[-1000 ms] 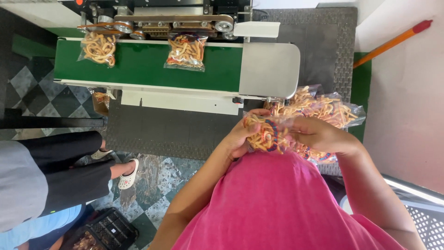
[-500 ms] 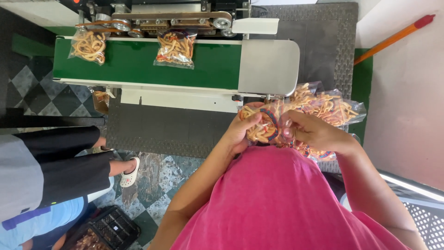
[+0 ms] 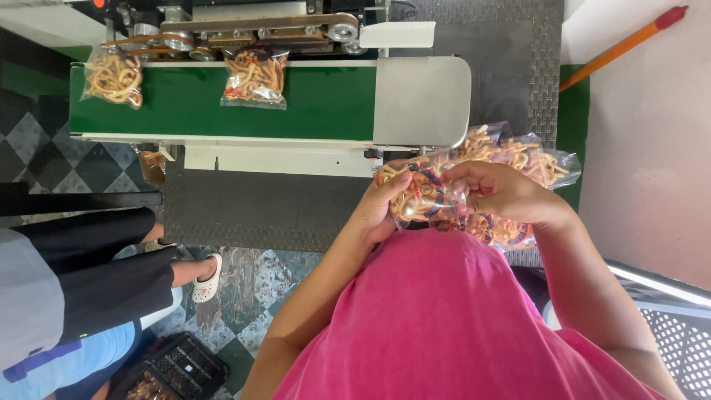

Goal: Feeding individual plastic bags filled with snacks into a continuous heat sealing machine for packaging.

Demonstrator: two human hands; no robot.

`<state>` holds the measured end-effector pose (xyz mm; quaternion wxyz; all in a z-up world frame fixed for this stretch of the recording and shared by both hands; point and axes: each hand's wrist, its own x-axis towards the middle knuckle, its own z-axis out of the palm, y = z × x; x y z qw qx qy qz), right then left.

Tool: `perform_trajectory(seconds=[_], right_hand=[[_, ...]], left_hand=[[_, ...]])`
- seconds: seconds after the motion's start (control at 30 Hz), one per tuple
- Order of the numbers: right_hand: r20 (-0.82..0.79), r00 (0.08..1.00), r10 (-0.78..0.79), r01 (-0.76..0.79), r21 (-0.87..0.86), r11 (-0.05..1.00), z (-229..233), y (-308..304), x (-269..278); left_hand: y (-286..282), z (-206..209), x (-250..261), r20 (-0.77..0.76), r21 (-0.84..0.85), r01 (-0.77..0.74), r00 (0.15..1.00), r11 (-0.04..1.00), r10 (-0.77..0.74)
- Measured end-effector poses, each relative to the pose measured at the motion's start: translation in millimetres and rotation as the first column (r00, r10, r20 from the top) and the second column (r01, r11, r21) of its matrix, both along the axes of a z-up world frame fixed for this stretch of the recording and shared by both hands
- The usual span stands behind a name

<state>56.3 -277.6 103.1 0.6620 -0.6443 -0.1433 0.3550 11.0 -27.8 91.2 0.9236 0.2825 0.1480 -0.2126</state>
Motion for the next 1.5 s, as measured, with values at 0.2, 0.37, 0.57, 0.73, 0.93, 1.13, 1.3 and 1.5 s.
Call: perform_trajectory(seconds=[0.2, 0.37, 0.57, 0.73, 0.93, 1.13, 1.3, 1.5], right_hand=[[-0.009, 0.990, -0.138, 0.138, -0.017, 0.990, -50.5, 0.0, -20.8], [0.315, 0.947, -0.057, 0.146, -0.265, 0.953, -36.2, 12.7, -17.4], [0.444, 0.895, 0.046, 0.171, -0.435, 0.884, -25.4, 23.1, -14.3], [0.507, 0.862, -0.028, 0.294, -0.454, 0.841, -30.5, 26.3, -6.7], [0.346, 0.935, -0.078, 0.189, -0.300, 0.935, -4.4, 28.7, -12.2], [0.820, 0.568, -0.076, 0.346, -0.153, 0.926, 12.2, 46.9, -7.8], [0.948, 0.211, 0.236, 0.193, -0.277, 0.941, 37.8, 45.6, -8.7], [0.614, 0.753, -0.237, 0.323, -0.031, 0.946, 59.0, 41.3, -18.7]], left_hand=[[0.5, -39.6, 4.0, -0.015, 0.124, 0.050, 0.999, 0.991, -0.049], [-1.5, -29.3, 3.5, -0.052, 0.128, 0.012, 0.999, 0.992, -0.006], [0.0, -58.7, -5.2, -0.017, 0.160, 0.073, 0.997, 0.984, -0.071], [-6.9, -43.9, -3.7, 0.002, 0.125, 0.043, 0.999, 0.991, -0.043], [-5.3, -42.7, 3.2, 0.031, 0.128, -0.077, 0.997, 0.989, 0.074], [13.8, -18.6, 13.3, 0.260, 0.361, -0.126, 0.965, 0.924, 0.031], [40.0, 58.2, 22.6, 0.570, 0.821, -0.405, 0.532, 0.402, -0.627], [15.4, -3.0, 13.2, 0.368, 0.638, -0.002, 0.879, 0.770, -0.303]])
